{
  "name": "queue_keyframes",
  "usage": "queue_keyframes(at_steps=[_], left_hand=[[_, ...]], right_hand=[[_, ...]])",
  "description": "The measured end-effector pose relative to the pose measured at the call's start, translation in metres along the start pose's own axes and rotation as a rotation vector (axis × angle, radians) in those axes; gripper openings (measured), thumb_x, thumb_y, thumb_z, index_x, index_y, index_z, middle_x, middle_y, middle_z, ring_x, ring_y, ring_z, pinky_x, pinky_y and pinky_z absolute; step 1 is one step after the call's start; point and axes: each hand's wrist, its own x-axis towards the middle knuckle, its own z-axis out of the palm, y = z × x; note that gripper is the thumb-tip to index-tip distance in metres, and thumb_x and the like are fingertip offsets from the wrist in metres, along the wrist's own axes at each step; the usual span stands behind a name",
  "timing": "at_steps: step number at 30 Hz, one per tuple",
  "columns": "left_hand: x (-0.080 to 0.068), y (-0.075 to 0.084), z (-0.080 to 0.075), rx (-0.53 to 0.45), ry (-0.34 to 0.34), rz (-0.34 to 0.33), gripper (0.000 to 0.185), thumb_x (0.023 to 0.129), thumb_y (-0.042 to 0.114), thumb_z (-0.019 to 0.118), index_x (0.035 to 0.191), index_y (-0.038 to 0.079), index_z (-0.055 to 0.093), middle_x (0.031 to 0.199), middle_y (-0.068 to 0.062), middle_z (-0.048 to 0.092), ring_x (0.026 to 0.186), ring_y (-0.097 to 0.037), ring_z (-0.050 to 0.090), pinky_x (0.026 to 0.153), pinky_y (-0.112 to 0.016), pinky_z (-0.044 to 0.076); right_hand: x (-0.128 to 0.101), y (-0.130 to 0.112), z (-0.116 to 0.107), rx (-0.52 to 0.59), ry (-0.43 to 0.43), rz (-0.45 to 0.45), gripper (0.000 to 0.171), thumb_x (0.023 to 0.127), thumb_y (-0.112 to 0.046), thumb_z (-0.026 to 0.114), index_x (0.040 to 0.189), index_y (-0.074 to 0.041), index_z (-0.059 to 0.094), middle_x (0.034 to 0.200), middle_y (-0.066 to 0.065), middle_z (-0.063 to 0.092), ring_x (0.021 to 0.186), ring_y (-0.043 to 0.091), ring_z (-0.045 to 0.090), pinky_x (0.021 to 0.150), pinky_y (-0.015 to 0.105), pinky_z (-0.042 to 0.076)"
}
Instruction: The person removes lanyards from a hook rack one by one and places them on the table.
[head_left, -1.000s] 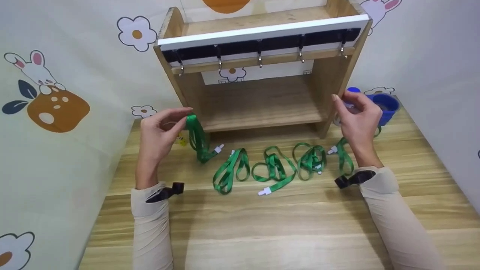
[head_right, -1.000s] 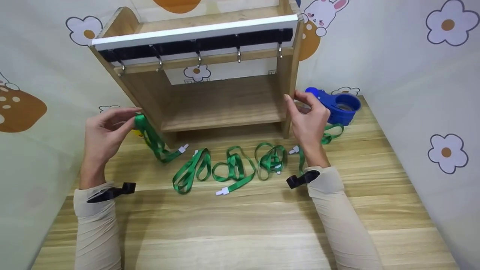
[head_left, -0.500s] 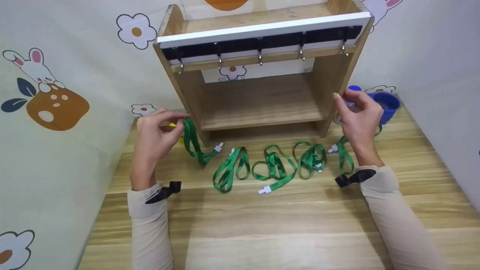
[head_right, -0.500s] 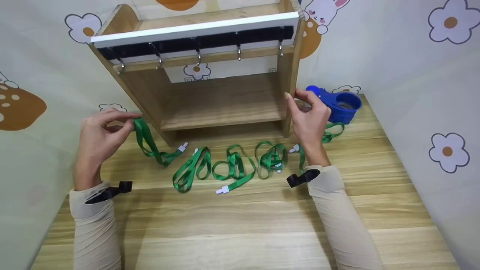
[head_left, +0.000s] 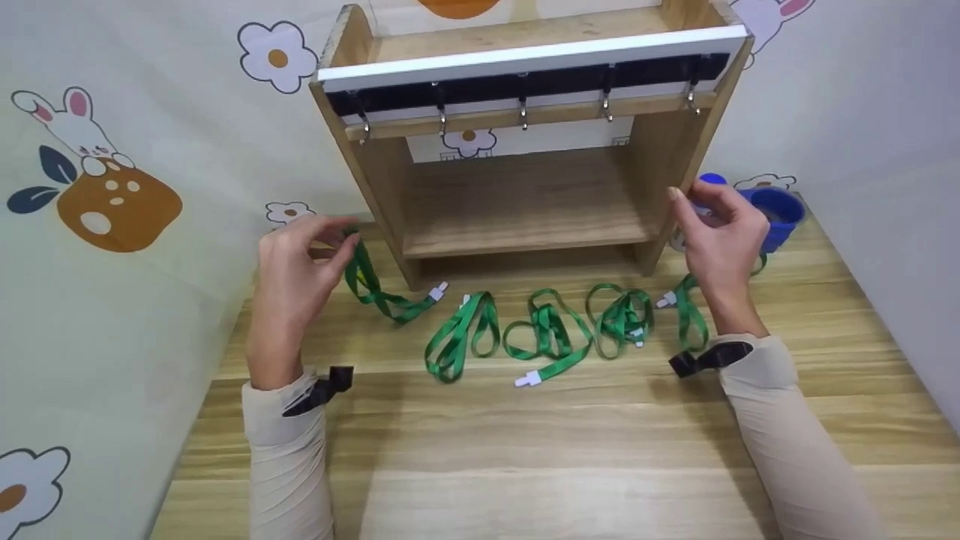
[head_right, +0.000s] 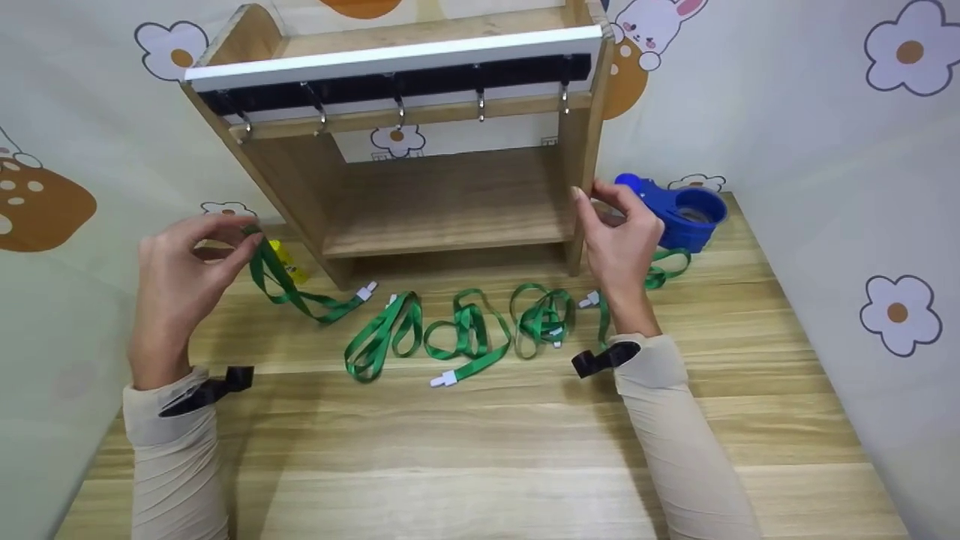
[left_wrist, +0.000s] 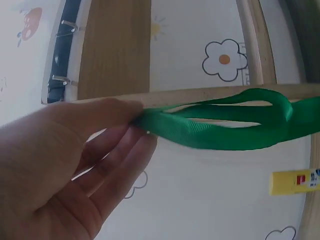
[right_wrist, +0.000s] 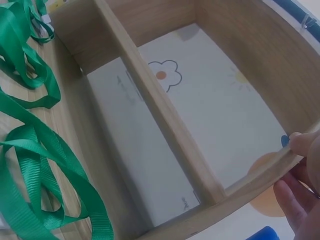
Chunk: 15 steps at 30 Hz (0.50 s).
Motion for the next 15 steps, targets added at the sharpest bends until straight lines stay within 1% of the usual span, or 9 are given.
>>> queue_keyframes(at_steps=[3,5,7,9,11,13,15], left_hand=[[-0.003,0.001,0.0,0.059,-0.003,-0.006,0.02,0.096,0.001,0.08,0.115,0.001,0.078,0.098,-0.016,0.081,0.087,-0.031,0.078,0.08,-0.047,0.07],[-0.005,0.002,0.002,0.112,-0.035,0.012,0.014,0.095,-0.001,0.08,0.11,-0.001,0.077,0.098,-0.018,0.08,0.086,-0.032,0.078,0.08,-0.049,0.069],[-0.007,0.003,0.008,0.166,-0.084,0.052,0.007,0.095,-0.002,0.079,0.103,-0.001,0.078,0.098,-0.019,0.08,0.087,-0.034,0.077,0.08,-0.049,0.069],[-0.008,0.004,0.02,0.212,-0.154,0.093,0.004,0.096,-0.003,0.078,0.099,-0.001,0.079,0.098,-0.019,0.08,0.09,-0.036,0.077,0.08,-0.049,0.068],[-0.01,0.005,0.035,0.248,-0.237,0.119,0.005,0.097,-0.003,0.077,0.099,-0.001,0.081,0.098,-0.018,0.08,0.091,-0.036,0.076,0.08,-0.049,0.067],[-0.013,0.005,0.054,0.294,-0.311,0.125,0.008,0.098,-0.002,0.076,0.1,0.001,0.082,0.099,-0.016,0.081,0.091,-0.036,0.076,0.079,-0.048,0.068],[-0.017,0.004,0.073,0.34,-0.368,0.13,0.011,0.098,-0.002,0.074,0.099,0.004,0.084,0.097,-0.016,0.081,0.087,-0.036,0.077,0.075,-0.049,0.068]], right_hand=[[0.0,0.0,-0.001,0.002,0.003,0.011,0.027,0.094,-0.027,0.087,0.117,-0.013,0.084,0.117,0.004,0.082,0.105,0.011,0.076,0.092,0.017,0.063],[0.001,-0.001,-0.001,0.005,-0.002,0.015,0.027,0.094,-0.027,0.087,0.118,-0.014,0.084,0.117,0.004,0.082,0.106,0.011,0.076,0.093,0.017,0.063],[0.001,-0.001,0.0,0.01,-0.007,0.016,0.028,0.094,-0.027,0.087,0.118,-0.013,0.084,0.118,0.004,0.082,0.107,0.011,0.076,0.093,0.017,0.063],[0.002,-0.002,0.0,0.013,-0.009,0.019,0.028,0.094,-0.027,0.087,0.118,-0.013,0.084,0.119,0.005,0.082,0.108,0.012,0.076,0.094,0.018,0.064],[0.002,-0.002,0.0,0.018,-0.009,0.024,0.028,0.094,-0.026,0.087,0.118,-0.014,0.084,0.119,0.004,0.082,0.108,0.011,0.076,0.094,0.018,0.063],[0.002,-0.001,0.0,0.023,-0.006,0.026,0.027,0.093,-0.026,0.088,0.118,-0.014,0.084,0.119,0.004,0.082,0.107,0.011,0.076,0.093,0.017,0.063],[0.002,0.001,0.0,0.03,-0.003,0.019,0.027,0.093,-0.026,0.088,0.116,-0.013,0.084,0.117,0.004,0.083,0.106,0.011,0.076,0.091,0.017,0.064]])
